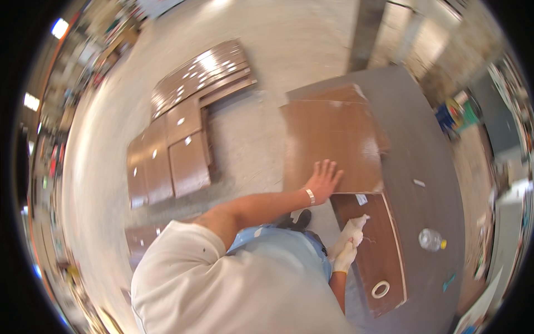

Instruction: The person wipes the surface of flat wooden panels with a white cloth, then stacks them. They repeat this process for several panels, occasionally flipping them over to wipe the other side. The person also pours liquid from a plastic bottle onto the cloth and continues wiping.

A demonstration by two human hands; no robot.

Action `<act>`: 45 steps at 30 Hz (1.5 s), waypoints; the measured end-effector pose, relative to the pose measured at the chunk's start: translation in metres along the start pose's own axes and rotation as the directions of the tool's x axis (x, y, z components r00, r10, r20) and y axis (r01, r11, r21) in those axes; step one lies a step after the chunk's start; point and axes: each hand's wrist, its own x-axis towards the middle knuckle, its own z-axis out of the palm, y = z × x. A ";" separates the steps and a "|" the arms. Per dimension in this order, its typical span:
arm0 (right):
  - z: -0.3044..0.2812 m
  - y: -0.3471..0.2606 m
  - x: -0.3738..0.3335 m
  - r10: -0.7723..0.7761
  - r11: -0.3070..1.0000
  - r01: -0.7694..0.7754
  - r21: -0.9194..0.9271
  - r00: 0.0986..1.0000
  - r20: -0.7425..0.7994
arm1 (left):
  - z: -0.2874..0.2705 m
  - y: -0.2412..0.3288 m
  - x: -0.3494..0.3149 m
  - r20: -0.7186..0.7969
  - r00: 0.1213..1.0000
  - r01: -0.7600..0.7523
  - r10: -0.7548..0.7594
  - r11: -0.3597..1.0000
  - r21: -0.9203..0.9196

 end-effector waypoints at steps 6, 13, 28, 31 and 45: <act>0.022 -0.040 -0.001 -0.042 0.992 0.065 -0.110 0.980 0.194 | -0.145 -0.028 0.060 -0.058 0.996 0.061 -0.064 0.997 -0.057; 0.063 -0.120 -0.016 -0.262 0.962 0.274 0.015 0.899 0.352 | -0.260 -0.156 0.041 -0.352 0.900 0.147 -0.257 0.939 -0.310; 0.296 -0.188 -0.076 0.084 0.996 -0.032 -0.088 0.727 0.682 | 0.032 -0.410 -0.340 0.467 -0.147 -0.653 -0.872 -0.269 -0.708; 0.385 -0.192 -0.074 0.127 0.964 0.082 -0.255 0.698 0.705 | 0.116 -0.463 -0.404 0.511 -0.247 -0.536 -0.823 -0.324 -0.780; 0.831 -0.059 -0.008 0.730 0.669 -0.344 -0.659 0.470 0.496 | 0.278 -0.587 -0.613 0.682 0.141 -0.452 -0.718 -0.659 -0.601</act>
